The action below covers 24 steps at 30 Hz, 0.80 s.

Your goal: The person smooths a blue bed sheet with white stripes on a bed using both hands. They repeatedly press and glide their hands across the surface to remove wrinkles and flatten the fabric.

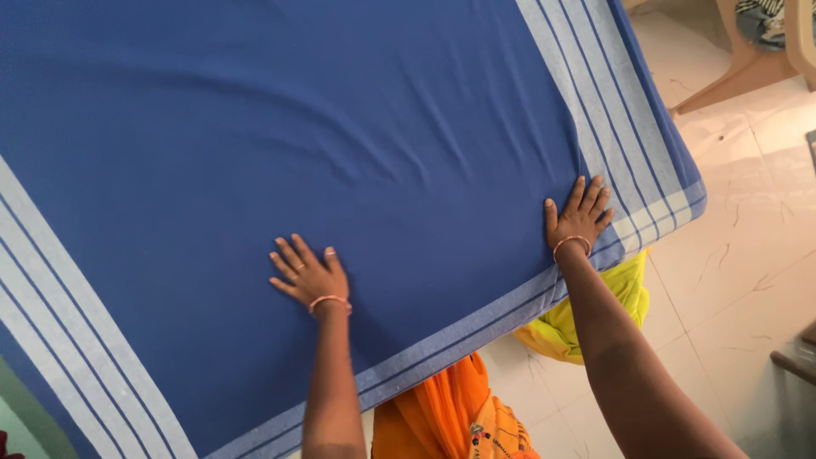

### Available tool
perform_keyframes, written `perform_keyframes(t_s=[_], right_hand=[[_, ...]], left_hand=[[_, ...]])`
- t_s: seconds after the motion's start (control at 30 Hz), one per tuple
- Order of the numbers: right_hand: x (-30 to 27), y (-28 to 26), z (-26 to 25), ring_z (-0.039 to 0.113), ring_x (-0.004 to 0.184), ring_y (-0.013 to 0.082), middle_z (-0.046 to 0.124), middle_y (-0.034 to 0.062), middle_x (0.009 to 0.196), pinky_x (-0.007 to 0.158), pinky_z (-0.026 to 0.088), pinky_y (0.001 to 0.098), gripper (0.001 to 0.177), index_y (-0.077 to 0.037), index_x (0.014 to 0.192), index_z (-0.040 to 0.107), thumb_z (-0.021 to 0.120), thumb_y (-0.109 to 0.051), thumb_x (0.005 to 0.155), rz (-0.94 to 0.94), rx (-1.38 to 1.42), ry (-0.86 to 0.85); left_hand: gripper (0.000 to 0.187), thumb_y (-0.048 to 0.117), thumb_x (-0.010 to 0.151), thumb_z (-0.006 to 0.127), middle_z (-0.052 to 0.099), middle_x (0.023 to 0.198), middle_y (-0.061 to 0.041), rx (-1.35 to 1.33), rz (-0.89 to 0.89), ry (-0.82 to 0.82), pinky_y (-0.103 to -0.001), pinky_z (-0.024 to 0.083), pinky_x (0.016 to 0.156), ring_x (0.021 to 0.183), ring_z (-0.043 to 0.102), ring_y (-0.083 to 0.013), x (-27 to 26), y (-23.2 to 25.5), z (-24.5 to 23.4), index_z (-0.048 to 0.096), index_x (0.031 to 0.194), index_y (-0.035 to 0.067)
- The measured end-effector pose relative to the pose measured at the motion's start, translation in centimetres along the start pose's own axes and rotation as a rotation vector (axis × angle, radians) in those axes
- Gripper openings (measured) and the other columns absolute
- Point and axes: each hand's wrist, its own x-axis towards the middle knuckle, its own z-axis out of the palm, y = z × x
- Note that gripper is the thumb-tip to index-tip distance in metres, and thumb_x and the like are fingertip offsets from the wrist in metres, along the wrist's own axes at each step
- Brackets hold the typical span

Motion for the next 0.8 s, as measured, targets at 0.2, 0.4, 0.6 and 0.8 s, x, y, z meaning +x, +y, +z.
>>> perform_keyframes(t_s=[0.2,0.4,0.6,0.8], right_hand=[[1.3,0.6,0.8,-0.007,0.158,0.0374,-0.003,0.0156,0.172,0.123,-0.004,0.0625,0.09,-0.011,0.165,0.012,0.03,-0.068,0.098,-0.021,-0.033,-0.086],[2.8,1.1,1.4,-0.011,0.156,0.0384,-0.008,0.0165,0.171,0.121,-0.006,0.0634,0.092,-0.013,0.164,0.006,0.027,-0.07,0.096,-0.029,-0.07,-0.183],[3.7,2.6,2.1,-0.01,0.155,0.0425,-0.006,0.0221,0.17,0.121,-0.003,0.0639,0.092,-0.008,0.163,0.007,0.025,-0.069,0.098,-0.115,-0.147,-0.201],[4.4,3.5,2.0,-0.008,0.155,0.0415,-0.003,0.0277,0.167,0.12,0.001,0.0587,0.098,-0.001,0.161,0.009,0.028,-0.072,0.096,-0.353,-0.262,-0.142]], left_hand=[[0.084,0.065,0.1,0.032,-0.007,0.171,-0.013,0.133,0.292,-0.46,-0.068,-0.003,0.12,0.156,-0.007,-0.0351,-9.5,9.9,0.3,0.007,0.164,0.018],[0.079,0.062,0.099,0.032,-0.001,0.17,-0.012,0.06,0.365,-0.358,-0.068,0.001,0.117,0.155,-0.002,-0.0369,-13.8,14.6,1.5,0.011,0.162,0.019],[0.079,0.062,0.099,0.035,0.0,0.171,-0.009,0.075,0.309,-0.366,-0.069,0.001,0.118,0.156,-0.001,-0.0352,-14.0,14.5,2.6,0.013,0.162,0.02],[0.08,0.058,0.098,0.041,0.003,0.17,-0.014,-0.044,-0.014,-0.154,-0.07,0.001,0.116,0.154,0.001,-0.0403,-15.2,21.4,4.9,0.017,0.161,0.016]])
